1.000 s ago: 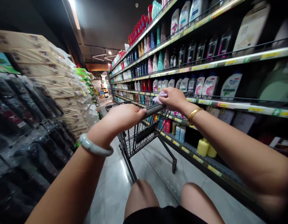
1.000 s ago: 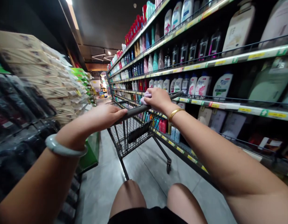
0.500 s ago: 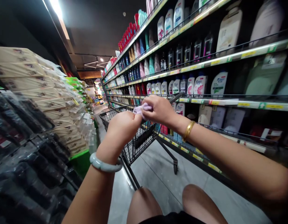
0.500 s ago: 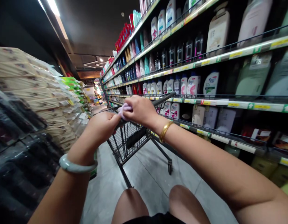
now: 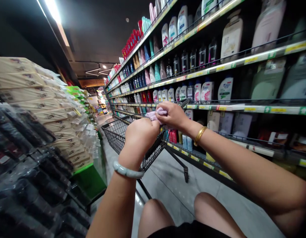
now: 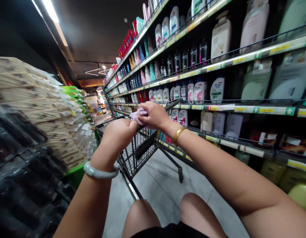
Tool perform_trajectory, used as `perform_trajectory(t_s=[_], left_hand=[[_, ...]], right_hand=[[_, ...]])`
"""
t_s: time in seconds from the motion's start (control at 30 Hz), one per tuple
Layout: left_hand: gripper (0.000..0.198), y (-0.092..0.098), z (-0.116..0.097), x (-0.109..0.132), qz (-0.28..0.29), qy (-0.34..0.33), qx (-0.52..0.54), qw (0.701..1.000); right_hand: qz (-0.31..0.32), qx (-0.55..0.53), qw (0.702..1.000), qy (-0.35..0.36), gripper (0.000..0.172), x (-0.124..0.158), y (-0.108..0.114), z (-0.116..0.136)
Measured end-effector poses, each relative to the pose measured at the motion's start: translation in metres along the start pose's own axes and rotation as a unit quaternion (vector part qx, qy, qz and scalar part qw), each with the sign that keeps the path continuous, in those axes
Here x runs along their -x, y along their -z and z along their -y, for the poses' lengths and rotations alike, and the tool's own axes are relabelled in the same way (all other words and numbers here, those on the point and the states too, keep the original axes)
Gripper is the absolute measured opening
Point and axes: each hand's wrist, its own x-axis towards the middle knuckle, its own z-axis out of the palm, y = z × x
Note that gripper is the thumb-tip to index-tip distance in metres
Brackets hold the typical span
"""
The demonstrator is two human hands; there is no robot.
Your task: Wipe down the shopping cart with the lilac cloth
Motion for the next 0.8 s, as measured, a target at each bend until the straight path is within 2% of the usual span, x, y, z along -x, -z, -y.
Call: perform_trajectory(t_s=[0.13, 0.27, 0.37, 0.47, 0.53, 0.6, 0.73, 0.8], left_hand=[[0.050, 0.004, -0.006, 0.000, 0.007, -0.005, -0.015, 1.000], [0.058, 0.007, -0.009, 0.002, 0.010, -0.007, -0.033, 0.999], [0.060, 0.011, -0.010, 0.003, 0.016, 0.007, -0.042, 0.999], [0.057, 0.015, -0.015, 0.004, 0.024, 0.016, -0.038, 0.999], [0.055, 0.016, -0.019, 0.005, 0.022, 0.010, -0.034, 0.999], [0.054, 0.016, -0.020, 0.006, 0.012, 0.000, -0.032, 0.999], [0.052, 0.013, -0.018, 0.008, -0.002, -0.011, -0.029, 1.000], [0.050, 0.014, -0.016, 0.008, -0.006, -0.011, -0.025, 1.000]], right_hand=[[-0.037, 0.026, 0.997, -0.063, 0.011, 0.005, 0.002, -0.002], [-0.072, -0.017, 0.997, -0.006, 0.010, 0.023, 0.001, 0.017], [-0.114, -0.060, 0.991, 0.035, 0.013, 0.029, -0.004, 0.009], [-0.165, -0.062, 0.983, -0.043, 0.016, 0.026, -0.008, -0.013], [-0.187, -0.062, 0.975, -0.104, 0.017, 0.026, -0.008, -0.016], [-0.198, -0.086, 0.970, -0.113, 0.016, 0.035, -0.007, -0.003], [-0.241, -0.175, 0.953, -0.052, 0.012, 0.072, -0.012, 0.044], [-0.270, -0.180, 0.945, -0.035, 0.018, 0.087, -0.019, 0.053]])
